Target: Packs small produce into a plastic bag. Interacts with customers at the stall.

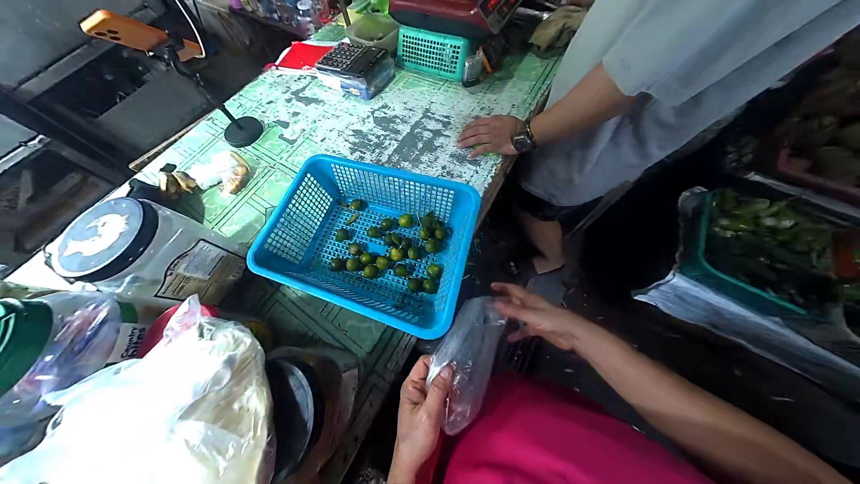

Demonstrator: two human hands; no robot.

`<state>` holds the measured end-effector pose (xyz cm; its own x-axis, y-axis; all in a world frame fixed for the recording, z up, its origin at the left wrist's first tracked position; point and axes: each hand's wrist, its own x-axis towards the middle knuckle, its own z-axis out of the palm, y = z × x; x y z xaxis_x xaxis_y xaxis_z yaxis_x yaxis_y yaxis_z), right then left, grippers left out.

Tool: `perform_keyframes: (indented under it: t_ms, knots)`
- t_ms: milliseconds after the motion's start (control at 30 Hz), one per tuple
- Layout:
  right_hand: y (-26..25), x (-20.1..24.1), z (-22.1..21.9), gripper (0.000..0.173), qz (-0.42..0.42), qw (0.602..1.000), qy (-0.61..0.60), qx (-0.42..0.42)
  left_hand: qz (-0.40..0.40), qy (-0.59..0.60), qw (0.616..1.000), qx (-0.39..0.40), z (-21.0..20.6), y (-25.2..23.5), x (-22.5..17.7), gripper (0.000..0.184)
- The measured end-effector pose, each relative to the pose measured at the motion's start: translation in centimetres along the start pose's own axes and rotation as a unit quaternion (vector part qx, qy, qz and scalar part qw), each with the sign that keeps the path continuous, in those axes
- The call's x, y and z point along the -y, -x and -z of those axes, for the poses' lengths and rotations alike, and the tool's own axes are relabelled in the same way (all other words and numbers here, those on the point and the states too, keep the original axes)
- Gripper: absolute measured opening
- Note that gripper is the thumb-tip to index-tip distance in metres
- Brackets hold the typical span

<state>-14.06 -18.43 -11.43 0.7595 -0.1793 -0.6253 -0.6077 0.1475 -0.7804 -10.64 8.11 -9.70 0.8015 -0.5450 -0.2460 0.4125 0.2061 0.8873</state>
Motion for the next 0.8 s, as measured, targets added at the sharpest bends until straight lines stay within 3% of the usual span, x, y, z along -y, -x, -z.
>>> perform_keyframes:
  t_ms: [33, 100, 167, 200, 300, 367, 533, 600, 700, 800]
  knots:
    - [-0.5, -0.4, -0.8, 0.074, -0.013, 1.0, 0.012, 0.001, 0.008, 0.005, 1.0, -0.005, -0.1, 0.1, 0.0, 0.015]
    - [-0.9, -0.9, -2.0, 0.051, -0.033, 0.999, -0.006, 0.009, 0.018, 0.01, 0.999, -0.026, -0.1, 0.3, 0.0, 0.016]
    - [-0.7, -1.1, -2.3, 0.026, -0.024, 0.995, -0.092, 0.023, -0.007, -0.001, 0.998, -0.058, 0.4, 0.6, 0.6, 0.016]
    - [-0.5, -1.0, -2.0, 0.025, -0.017, 0.99, -0.136, 0.031, -0.036, -0.005, 0.997, -0.061, 0.9, 0.9, 1.1, 0.02]
    - [0.0, -0.7, -0.2, 0.029, -0.009, 0.987, -0.157, 0.035, -0.125, 0.003, 0.992, -0.013, 2.6, 1.6, 2.7, 0.02]
    - [0.1, -0.4, 0.5, 0.028, -0.005, 0.987, -0.155, 0.037, -0.14, -0.045, 0.989, 0.037, 3.3, 1.6, 3.1, 0.022]
    - [0.1, 1.2, 0.1, 0.023, 0.02, 0.956, -0.288, 0.056, 0.052, -0.208, 0.976, -0.025, 2.3, 0.4, 2.2, 0.04]
    - [-0.4, 1.8, -0.2, 0.024, 0.016, 0.952, -0.299, 0.059, 0.07, -0.218, 0.973, -0.026, 1.7, 0.0, 1.2, 0.054]
    - [-1.6, 3.0, 0.0, 0.032, 0.02, 0.956, -0.28, 0.09, 0.083, -0.172, 0.981, -0.025, 1.1, -0.5, -0.7, 0.065]
    - [-2.6, 4.3, 0.4, 0.041, 0.08, 0.94, -0.289, 0.161, 0.088, -0.077, 0.992, -0.04, 0.9, -0.8, -1.9, 0.063]
